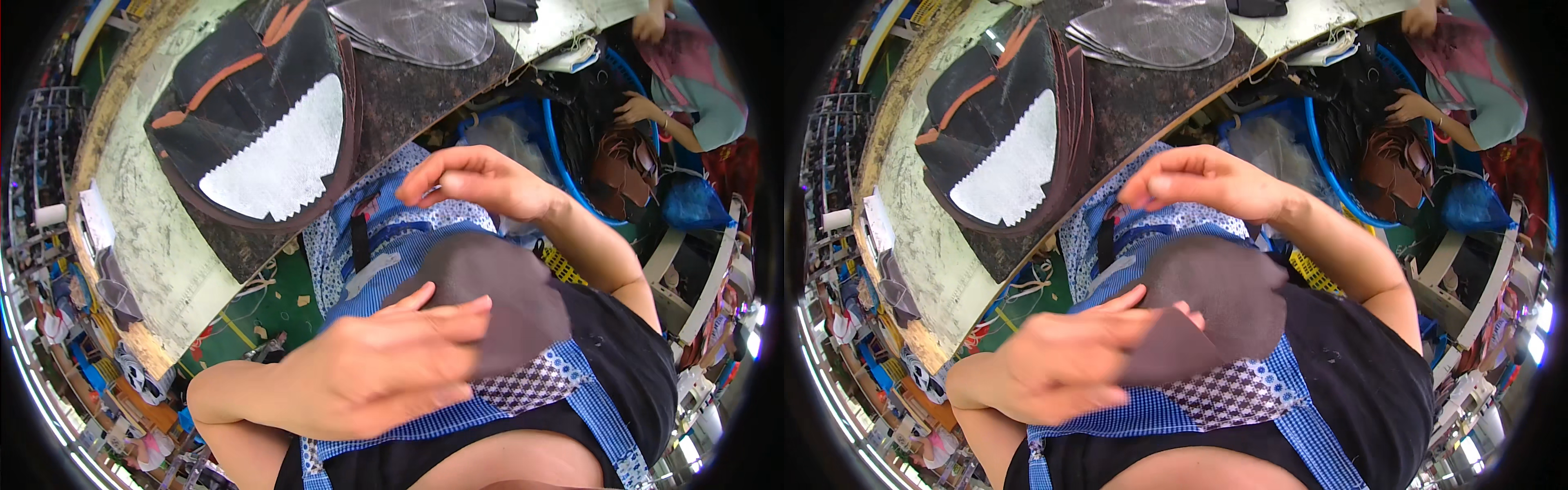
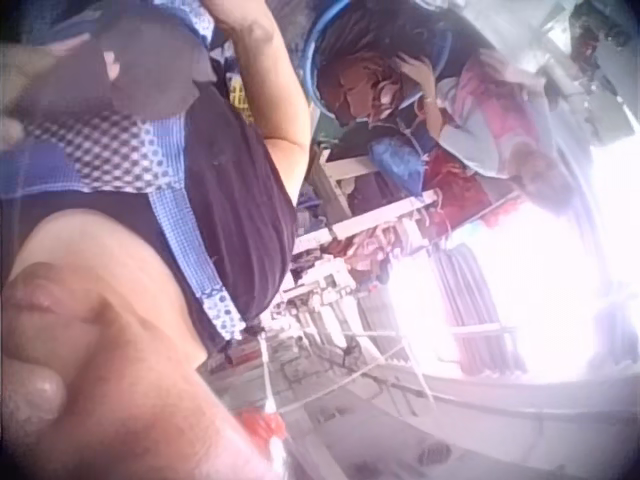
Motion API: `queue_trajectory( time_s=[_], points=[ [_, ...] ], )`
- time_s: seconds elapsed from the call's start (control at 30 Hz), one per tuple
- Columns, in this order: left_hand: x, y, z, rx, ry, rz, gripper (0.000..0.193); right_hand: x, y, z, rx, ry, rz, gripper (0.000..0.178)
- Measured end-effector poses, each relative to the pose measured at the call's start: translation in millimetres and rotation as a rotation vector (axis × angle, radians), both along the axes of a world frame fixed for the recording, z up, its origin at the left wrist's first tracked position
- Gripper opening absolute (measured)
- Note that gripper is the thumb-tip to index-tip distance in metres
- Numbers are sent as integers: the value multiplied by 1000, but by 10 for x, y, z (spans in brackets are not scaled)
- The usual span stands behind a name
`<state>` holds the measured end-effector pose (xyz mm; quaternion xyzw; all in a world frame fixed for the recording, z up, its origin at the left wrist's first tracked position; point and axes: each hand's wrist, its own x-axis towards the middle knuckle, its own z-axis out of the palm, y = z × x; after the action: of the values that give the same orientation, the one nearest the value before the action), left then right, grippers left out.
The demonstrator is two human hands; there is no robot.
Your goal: The person assembles leather shoe upper parts by hand, peeling off adhesive backing from the leather pieces and pressing them together to form the lining.
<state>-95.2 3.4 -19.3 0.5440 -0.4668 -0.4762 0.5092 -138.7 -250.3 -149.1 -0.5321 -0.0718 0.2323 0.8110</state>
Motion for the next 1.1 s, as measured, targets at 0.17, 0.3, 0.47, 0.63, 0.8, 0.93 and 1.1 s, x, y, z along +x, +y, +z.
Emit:
queue_trajectory(
  time_s=[0.17,0.3,0.47,0.63,0.8,0.93,1.1],
  points=[
    [164,32,210,-44,990,753,44,-78,258,306,972,134,-50,93],
    [199,156,42,-131,978,963,50,19,257,476,553,36,-419,107],
    [79,301,-260,-265,303,1076,50,128,221,691,-193,-344,-535,43],
    [148,377,-354,-357,-138,1184,65,276,300,904,-587,-603,-494,33],
    [747,556,-127,-144,-891,1167,38,770,259,1270,-931,-756,-518,46],
    [740,664,136,-247,-605,1200,46,748,324,1542,-854,-774,-537,53],
    [489,828,80,-161,-666,1148,56,461,372,1456,-716,-759,-436,60]
  ],
)
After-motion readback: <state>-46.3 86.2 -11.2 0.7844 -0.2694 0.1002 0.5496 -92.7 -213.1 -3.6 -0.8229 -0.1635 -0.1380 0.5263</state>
